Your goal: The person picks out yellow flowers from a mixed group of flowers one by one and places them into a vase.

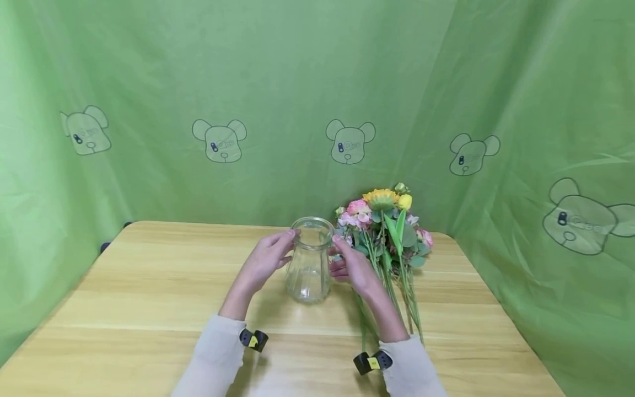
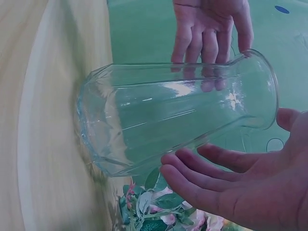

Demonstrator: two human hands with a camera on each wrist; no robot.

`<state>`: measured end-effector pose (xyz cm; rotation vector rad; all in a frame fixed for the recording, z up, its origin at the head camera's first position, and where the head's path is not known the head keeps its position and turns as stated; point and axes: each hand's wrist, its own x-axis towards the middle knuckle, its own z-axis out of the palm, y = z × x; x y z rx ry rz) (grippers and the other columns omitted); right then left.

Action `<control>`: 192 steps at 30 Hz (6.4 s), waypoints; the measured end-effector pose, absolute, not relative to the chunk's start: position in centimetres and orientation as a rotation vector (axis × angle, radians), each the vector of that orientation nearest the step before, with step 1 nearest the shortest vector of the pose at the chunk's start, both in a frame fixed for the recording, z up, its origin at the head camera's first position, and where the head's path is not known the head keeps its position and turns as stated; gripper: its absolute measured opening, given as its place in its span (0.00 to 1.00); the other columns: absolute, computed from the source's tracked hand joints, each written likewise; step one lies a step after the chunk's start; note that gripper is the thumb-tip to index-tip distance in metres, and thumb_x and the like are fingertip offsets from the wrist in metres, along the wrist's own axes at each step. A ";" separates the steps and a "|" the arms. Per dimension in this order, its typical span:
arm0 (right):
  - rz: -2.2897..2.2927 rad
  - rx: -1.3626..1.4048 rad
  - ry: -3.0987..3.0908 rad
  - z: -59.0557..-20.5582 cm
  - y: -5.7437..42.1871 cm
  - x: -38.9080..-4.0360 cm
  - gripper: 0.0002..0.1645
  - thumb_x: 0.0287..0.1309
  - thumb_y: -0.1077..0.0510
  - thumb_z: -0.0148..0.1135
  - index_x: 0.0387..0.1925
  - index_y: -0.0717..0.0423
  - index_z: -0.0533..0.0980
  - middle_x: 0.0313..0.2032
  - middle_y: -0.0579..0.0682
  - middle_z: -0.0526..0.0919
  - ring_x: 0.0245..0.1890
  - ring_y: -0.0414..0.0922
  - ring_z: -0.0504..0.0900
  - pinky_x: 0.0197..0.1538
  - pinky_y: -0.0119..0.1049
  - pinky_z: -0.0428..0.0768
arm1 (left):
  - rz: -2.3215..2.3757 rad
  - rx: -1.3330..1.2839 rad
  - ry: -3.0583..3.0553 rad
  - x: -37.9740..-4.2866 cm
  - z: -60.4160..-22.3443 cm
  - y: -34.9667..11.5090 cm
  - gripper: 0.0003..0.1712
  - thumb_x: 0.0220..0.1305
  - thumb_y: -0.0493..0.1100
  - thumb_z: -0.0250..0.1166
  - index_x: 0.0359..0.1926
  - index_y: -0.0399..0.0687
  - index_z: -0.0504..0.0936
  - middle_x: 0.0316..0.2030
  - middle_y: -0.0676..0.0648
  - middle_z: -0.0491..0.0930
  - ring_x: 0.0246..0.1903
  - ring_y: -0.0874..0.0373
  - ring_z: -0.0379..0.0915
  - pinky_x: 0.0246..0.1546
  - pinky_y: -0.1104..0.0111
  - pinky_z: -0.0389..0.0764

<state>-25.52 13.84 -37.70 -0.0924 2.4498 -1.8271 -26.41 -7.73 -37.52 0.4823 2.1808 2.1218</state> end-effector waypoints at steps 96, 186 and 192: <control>-1.047 -0.058 3.395 -33.0 22.2 -33.5 0.09 0.60 0.62 0.57 0.38 0.65 0.77 0.34 0.62 0.82 0.14 0.46 0.71 0.20 0.37 0.73 | 2.097 0.520 2.164 -26.4 -37.0 -8.0 0.30 0.78 0.52 0.46 0.68 0.32 0.64 0.67 0.40 0.64 0.62 0.45 0.63 0.62 0.52 0.71; -1.222 -0.658 3.121 -29.8 10.2 -28.8 0.07 0.60 0.64 0.62 0.41 0.62 0.79 0.31 0.52 0.85 0.27 0.43 0.82 0.30 0.37 0.87 | 2.076 0.526 2.119 -24.9 -34.8 -8.1 0.28 0.81 0.45 0.42 0.67 0.26 0.61 0.67 0.34 0.61 0.64 0.42 0.59 0.64 0.50 0.67; -1.164 -0.662 3.141 -30.0 9.7 -28.4 0.07 0.62 0.61 0.62 0.40 0.59 0.81 0.29 0.50 0.84 0.24 0.41 0.80 0.26 0.35 0.85 | 2.078 0.531 2.122 -25.0 -34.8 -8.1 0.27 0.81 0.45 0.42 0.67 0.26 0.61 0.67 0.34 0.61 0.64 0.42 0.59 0.64 0.49 0.67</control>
